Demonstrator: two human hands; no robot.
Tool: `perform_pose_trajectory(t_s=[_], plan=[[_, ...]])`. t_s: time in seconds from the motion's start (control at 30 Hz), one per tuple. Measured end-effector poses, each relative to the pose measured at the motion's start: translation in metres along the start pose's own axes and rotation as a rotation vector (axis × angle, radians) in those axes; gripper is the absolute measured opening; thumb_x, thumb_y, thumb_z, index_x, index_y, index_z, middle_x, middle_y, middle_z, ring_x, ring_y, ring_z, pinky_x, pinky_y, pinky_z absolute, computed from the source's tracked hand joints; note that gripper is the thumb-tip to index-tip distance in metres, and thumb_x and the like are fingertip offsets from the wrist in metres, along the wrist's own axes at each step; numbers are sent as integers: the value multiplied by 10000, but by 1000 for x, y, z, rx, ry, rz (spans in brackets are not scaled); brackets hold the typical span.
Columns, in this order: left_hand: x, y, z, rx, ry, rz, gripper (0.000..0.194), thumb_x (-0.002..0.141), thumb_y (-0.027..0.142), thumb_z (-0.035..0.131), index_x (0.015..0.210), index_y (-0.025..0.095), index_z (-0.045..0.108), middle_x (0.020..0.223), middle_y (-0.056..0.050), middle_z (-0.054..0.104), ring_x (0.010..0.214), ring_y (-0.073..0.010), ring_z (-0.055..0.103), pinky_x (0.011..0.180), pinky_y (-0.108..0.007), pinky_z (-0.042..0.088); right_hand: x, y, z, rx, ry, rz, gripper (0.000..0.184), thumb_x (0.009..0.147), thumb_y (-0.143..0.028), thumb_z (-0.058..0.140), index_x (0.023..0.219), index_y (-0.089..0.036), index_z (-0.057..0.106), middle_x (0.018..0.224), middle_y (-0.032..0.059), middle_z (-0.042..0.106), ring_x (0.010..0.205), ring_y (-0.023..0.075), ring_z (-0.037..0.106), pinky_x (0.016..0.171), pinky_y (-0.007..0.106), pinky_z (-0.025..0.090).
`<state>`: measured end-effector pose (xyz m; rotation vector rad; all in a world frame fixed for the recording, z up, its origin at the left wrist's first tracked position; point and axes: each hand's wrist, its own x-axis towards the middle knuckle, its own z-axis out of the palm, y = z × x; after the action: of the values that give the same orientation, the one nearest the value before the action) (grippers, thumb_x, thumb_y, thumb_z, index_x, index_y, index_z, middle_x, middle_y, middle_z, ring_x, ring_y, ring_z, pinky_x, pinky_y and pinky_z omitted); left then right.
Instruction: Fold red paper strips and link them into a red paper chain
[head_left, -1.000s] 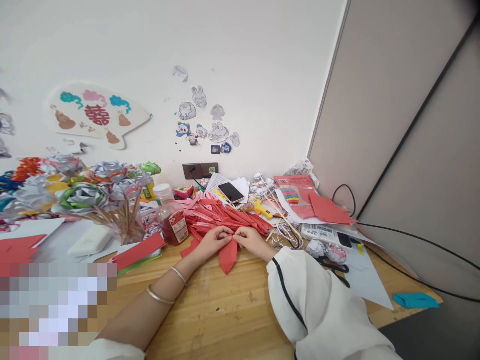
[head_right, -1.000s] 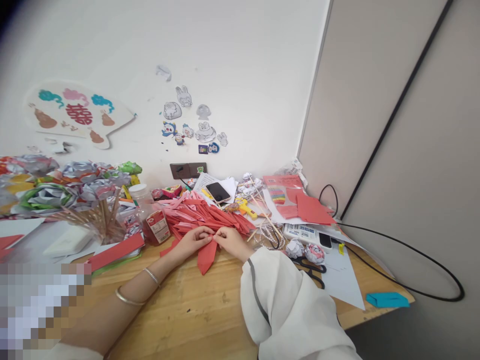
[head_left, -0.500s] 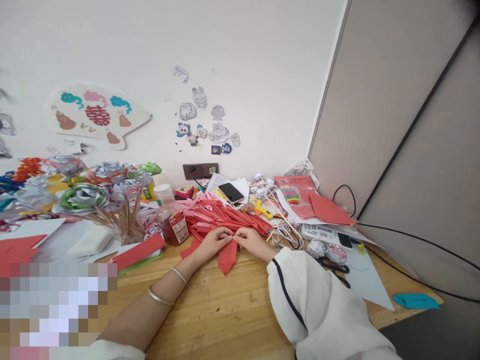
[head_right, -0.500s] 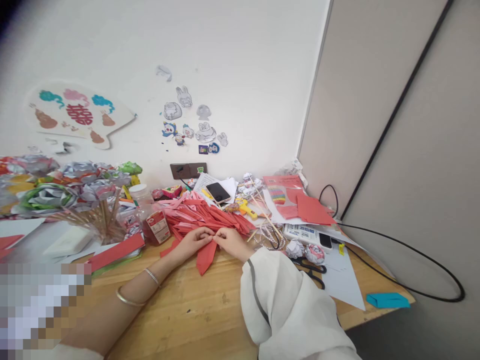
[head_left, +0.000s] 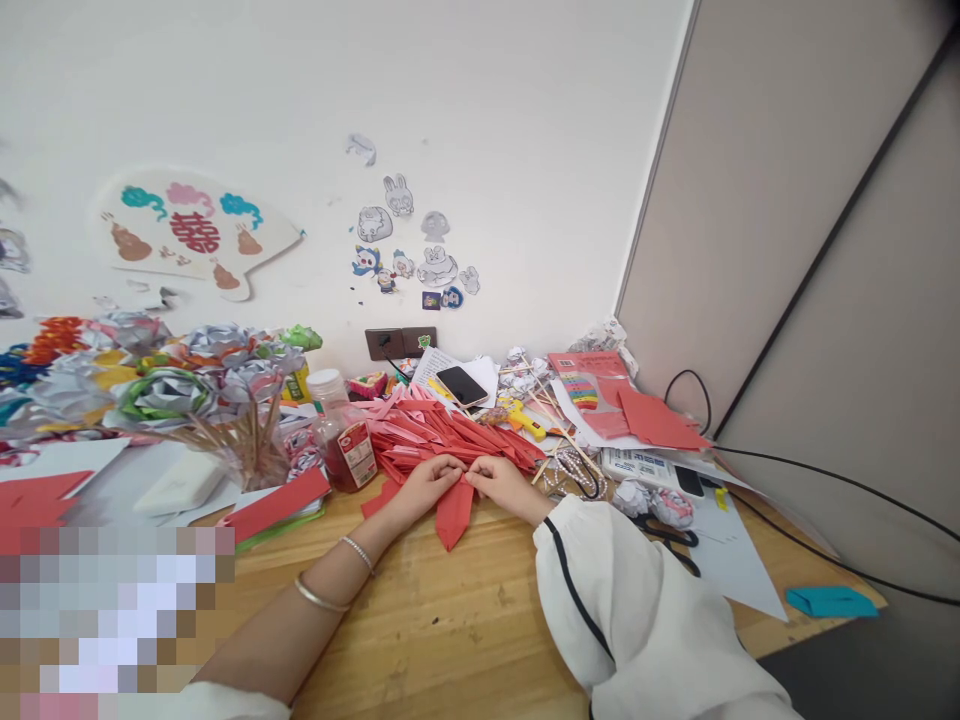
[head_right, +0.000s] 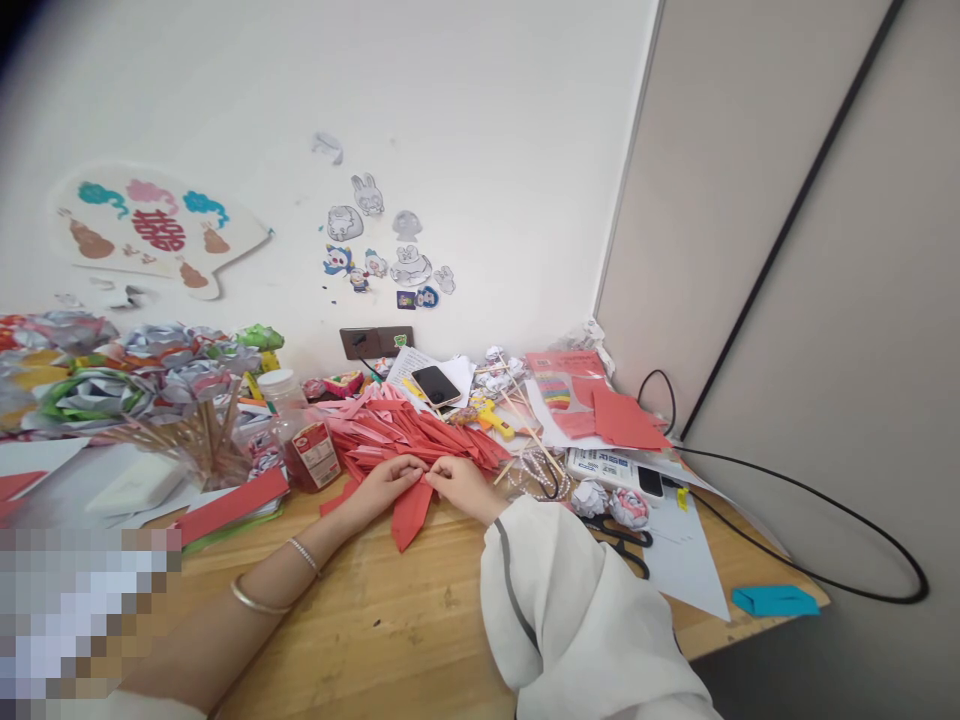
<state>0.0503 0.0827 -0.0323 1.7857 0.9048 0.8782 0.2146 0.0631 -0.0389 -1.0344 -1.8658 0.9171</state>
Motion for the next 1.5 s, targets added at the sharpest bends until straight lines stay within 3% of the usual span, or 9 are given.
perform_pose_trajectory(t_s=[0.4,0.8,1.03,1.23,1.5], plan=[[-1,2,-1,-53,65,-9,272,733,379,453,785,140,570,762,-22,589,713,-142,514,685,-249,396,1,0,0,20,2,5,219,757,-318,454,617,-152,480,538,-33,460,500,82,410,487,193,317],[-5,14,-5,-38,-26,-130,335,681,374,532,892,125,606,729,-34,610,647,-134,507,560,-211,358,1,-2,0,18,45,-8,188,756,-302,447,646,-154,486,577,-28,472,535,92,439,501,197,333],[-4,11,-8,-39,-81,-126,318,681,417,515,721,114,603,597,9,537,529,-92,429,530,-209,341,0,-6,0,-2,76,-22,202,758,-315,437,650,-152,487,612,-21,480,571,98,436,527,202,341],[-4,12,-7,-21,-52,-126,320,677,444,511,617,131,542,518,44,456,492,-90,393,508,-214,327,1,-6,-1,-16,96,-39,204,768,-312,421,646,-157,473,614,-21,467,583,104,434,545,209,345],[-4,8,-8,29,-94,-62,323,690,447,502,606,135,493,535,60,401,508,-76,361,504,-193,284,1,-4,-1,6,84,-33,197,765,-310,422,653,-157,473,617,-21,458,585,104,426,544,207,340]])
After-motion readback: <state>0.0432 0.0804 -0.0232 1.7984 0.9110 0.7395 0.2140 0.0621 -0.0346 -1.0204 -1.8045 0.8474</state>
